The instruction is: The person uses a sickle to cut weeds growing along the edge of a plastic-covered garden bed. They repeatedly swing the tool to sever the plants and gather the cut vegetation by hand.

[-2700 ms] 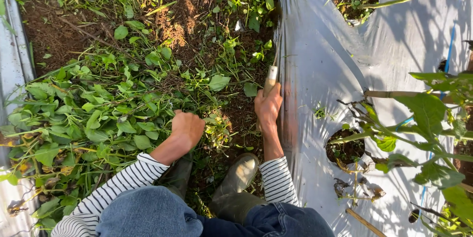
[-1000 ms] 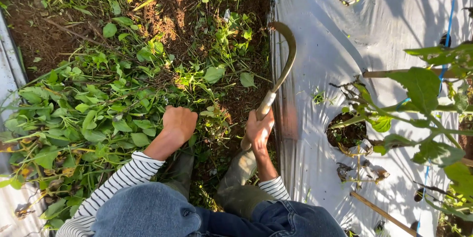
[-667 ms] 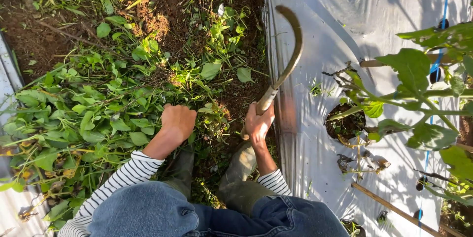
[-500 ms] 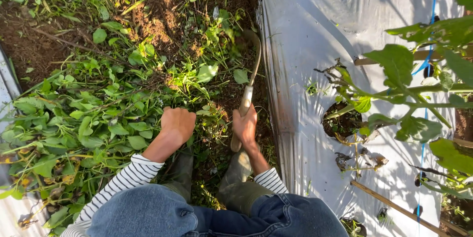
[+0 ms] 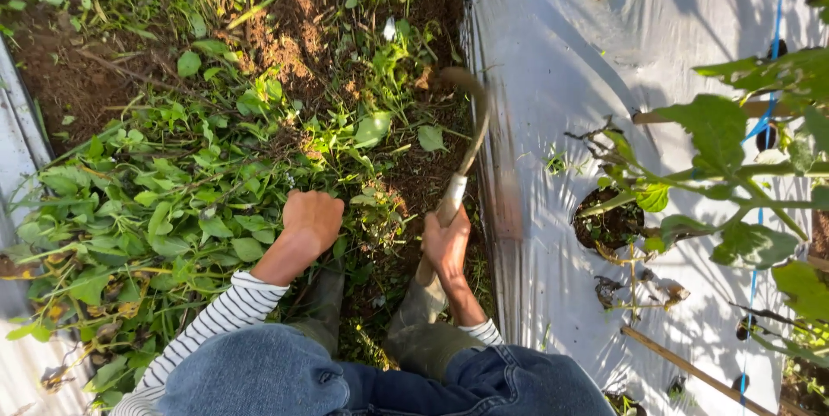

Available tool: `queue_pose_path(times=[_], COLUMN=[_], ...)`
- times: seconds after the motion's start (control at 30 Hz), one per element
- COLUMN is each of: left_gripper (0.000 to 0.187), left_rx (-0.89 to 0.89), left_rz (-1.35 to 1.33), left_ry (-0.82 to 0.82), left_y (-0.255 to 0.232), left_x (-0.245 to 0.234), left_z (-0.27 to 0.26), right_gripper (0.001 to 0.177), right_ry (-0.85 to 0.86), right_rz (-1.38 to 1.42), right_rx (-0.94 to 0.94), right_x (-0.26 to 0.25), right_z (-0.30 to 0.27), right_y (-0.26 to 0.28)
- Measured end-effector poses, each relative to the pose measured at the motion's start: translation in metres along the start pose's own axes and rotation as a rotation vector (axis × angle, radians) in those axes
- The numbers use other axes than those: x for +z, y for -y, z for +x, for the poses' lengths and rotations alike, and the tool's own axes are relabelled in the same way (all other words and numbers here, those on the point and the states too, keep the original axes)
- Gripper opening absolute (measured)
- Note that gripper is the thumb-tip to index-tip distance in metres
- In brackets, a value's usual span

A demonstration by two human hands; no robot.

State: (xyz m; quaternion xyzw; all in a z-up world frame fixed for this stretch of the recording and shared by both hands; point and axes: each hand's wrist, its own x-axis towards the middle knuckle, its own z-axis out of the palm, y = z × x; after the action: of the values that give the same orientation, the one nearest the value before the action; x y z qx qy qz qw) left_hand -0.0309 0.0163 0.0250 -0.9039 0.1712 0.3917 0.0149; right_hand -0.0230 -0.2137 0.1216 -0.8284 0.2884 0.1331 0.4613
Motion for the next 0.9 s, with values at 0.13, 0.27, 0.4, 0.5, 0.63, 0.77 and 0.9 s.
queue_pose_path(times=[0.13, 0.27, 0.4, 0.5, 0.63, 0.77, 0.9], left_gripper=[0.031, 0.030, 0.031, 0.032, 0.032, 0.030, 0.032], left_rx=[0.002, 0.037, 0.018, -0.001, 0.030, 0.006, -0.001], left_rz=[0.013, 0.014, 0.001, 0.023, 0.040, 0.017, 0.039], left_ry=[-0.017, -0.044, -0.030, -0.031, -0.031, -0.017, -0.005], left_y=[-0.007, -0.007, 0.000, -0.006, -0.011, -0.004, -0.008], left_x=[0.008, 0.003, 0.004, 0.008, 0.002, -0.003, 0.007], left_z=[0.007, 0.010, 0.000, 0.008, 0.009, 0.006, 0.005], right_gripper=[0.030, 0.007, 0.008, 0.007, 0.004, 0.006, 0.006], right_ry=[-0.089, 0.056, 0.049, 0.062, 0.226, 0.293, 0.283], right_rz=[-0.044, 0.296, 0.446, 0.497, 0.503, -0.058, 0.137], right_rx=[-0.168, -0.012, 0.007, -0.073, -0.117, -0.741, -0.391], right_x=[0.003, 0.014, -0.007, 0.004, 0.010, -0.001, 0.000], right_z=[0.038, 0.004, -0.029, 0.009, 0.008, -0.027, -0.011], right_y=[-0.007, 0.026, 0.048, 0.039, 0.018, 0.028, 0.035])
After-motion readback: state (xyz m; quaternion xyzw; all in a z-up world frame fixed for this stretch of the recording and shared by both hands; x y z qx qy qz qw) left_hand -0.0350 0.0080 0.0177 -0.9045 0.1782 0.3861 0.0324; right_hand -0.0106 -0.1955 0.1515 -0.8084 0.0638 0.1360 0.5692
